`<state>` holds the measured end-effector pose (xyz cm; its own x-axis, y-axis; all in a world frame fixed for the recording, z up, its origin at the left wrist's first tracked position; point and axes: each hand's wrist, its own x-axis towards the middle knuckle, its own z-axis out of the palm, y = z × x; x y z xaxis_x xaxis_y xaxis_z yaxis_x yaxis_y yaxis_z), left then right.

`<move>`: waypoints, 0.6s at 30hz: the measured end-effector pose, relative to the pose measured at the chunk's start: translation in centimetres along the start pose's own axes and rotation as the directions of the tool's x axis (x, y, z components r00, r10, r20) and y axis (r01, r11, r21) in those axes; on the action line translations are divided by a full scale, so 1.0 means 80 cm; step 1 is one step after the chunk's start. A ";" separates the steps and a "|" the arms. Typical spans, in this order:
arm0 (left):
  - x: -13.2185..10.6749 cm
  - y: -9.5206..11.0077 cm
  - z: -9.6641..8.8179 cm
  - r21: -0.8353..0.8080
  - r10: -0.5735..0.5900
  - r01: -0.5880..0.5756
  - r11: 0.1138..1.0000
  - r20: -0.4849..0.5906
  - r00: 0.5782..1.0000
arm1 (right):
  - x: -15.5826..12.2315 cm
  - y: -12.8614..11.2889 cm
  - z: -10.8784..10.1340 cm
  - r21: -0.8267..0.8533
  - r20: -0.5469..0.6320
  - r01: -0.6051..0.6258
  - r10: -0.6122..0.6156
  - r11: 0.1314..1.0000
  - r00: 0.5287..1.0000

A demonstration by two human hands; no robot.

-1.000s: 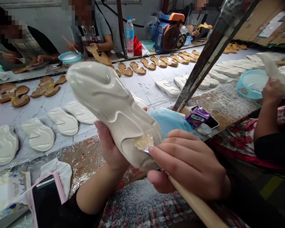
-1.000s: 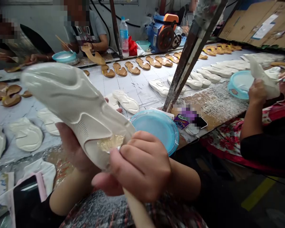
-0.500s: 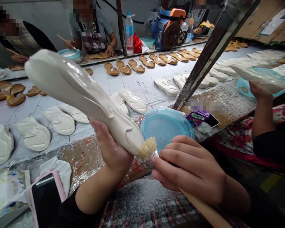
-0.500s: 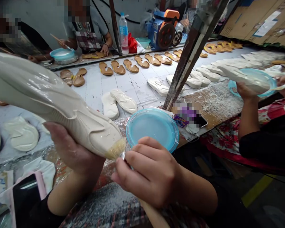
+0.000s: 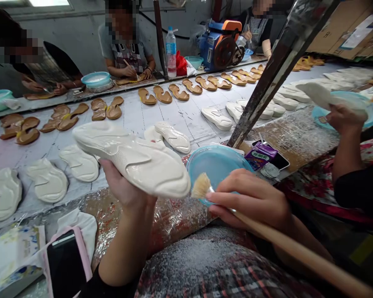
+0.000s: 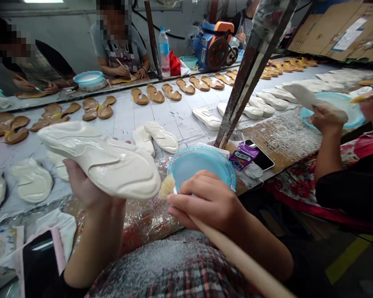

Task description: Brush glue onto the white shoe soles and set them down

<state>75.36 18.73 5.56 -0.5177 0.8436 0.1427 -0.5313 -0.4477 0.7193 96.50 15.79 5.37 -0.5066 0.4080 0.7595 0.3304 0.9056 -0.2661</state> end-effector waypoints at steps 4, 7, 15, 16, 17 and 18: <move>-0.017 0.005 -0.005 -0.042 -0.200 0.217 0.975 0.245 0.949 | 0.029 0.009 -0.015 0.215 -0.021 -0.014 0.019 0.977 1.000; -0.025 0.008 -0.003 -0.060 -0.271 0.304 0.951 0.312 0.911 | 0.038 0.008 0.002 0.155 -0.113 0.015 0.002 0.988 0.994; -0.010 0.010 -0.011 -0.080 -0.351 0.363 0.928 0.133 0.927 | 0.007 -0.018 0.023 0.353 -0.200 -0.018 0.094 0.936 0.975; -0.010 0.009 -0.011 -0.087 -0.351 0.367 0.926 0.155 0.923 | 0.006 -0.020 0.024 0.324 -0.215 -0.024 0.098 0.946 0.972; -0.011 0.008 -0.012 -0.087 -0.359 0.378 0.922 0.177 0.916 | 0.007 -0.022 0.024 0.288 -0.218 -0.014 0.079 0.957 0.973; -0.011 0.008 -0.013 -0.085 -0.372 0.393 0.916 0.192 0.908 | 0.007 -0.023 0.024 0.271 -0.205 0.006 0.052 0.963 0.977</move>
<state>74.75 17.40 5.17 -0.1444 0.9895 -0.0075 -0.7466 -0.1040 0.6571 94.05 14.55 5.12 -0.3144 0.4217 0.8505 0.0996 0.9056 -0.4123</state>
